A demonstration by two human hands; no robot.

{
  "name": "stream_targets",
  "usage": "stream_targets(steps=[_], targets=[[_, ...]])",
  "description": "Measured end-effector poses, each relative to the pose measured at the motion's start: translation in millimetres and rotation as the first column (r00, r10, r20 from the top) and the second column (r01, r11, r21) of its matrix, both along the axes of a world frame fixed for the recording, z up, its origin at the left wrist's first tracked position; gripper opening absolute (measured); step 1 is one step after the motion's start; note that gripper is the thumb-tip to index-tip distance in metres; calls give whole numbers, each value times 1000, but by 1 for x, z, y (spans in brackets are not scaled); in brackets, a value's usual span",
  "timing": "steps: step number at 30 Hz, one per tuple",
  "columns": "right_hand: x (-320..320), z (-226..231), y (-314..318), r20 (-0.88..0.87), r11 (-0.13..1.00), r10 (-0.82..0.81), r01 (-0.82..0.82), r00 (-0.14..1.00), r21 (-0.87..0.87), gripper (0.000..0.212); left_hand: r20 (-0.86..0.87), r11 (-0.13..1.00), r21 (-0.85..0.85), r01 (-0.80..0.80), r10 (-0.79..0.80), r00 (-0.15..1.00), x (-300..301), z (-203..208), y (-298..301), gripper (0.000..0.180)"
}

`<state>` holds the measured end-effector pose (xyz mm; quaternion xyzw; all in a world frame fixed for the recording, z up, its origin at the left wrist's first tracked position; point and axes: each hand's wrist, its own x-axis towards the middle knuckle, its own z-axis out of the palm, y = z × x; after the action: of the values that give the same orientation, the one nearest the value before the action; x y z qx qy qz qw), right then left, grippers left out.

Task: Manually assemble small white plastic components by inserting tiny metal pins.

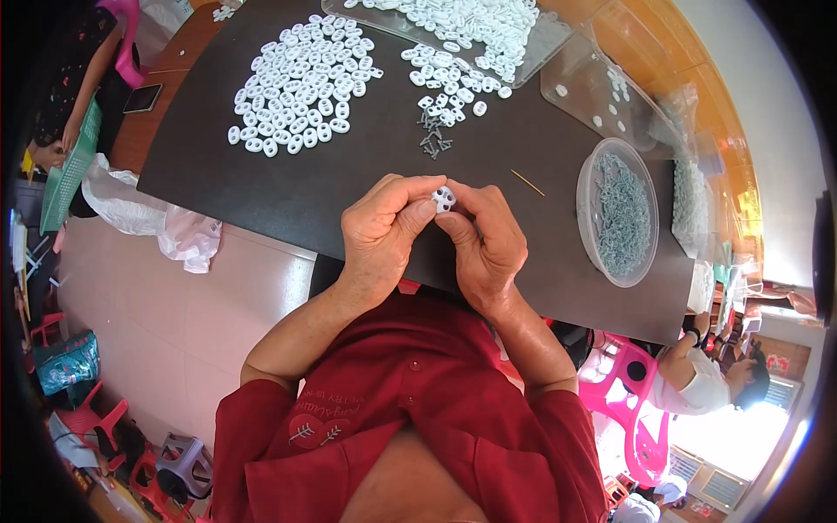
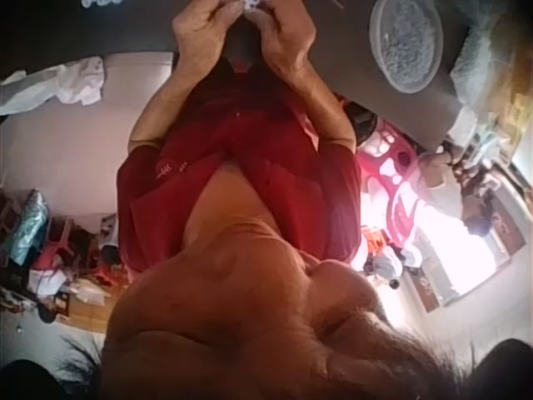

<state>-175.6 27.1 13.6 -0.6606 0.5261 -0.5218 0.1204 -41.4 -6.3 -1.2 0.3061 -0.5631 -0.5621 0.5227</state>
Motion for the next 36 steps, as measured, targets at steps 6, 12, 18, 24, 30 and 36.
stream_targets(steps=[6, 12, 18, 24, 30, 36], targets=[[3, 1, 1, 7, 1000, -8, 9, 1000, -7, 26, -32, 998, -38, -58, 57, 998, -5, 0, 1, 20], [-1, 8, 2, 156, 990, 36, -57, 987, 129, 21, 14, 995, -66, -69, 70, 997, -3, 4, 1, 21], [-3, 13, 3, 343, 968, 14, -99, 939, 232, 17, 117, 976, -186, -110, 134, 984, -2, 7, 1, 21], [1, 16, 1, 473, 929, -41, -140, 880, 341, 15, 173, 956, -254, -146, 193, 966, 1, 10, 0, 22], [0, 16, 1, 464, 923, -53, -134, 885, 360, 15, 192, 942, -294, -160, 222, 956, 2, 10, 0, 23], [0, 12, 0, 397, 942, -10, -124, 918, 310, 17, 104, 964, -167, -208, 227, 968, -4, 5, 4, 24]])
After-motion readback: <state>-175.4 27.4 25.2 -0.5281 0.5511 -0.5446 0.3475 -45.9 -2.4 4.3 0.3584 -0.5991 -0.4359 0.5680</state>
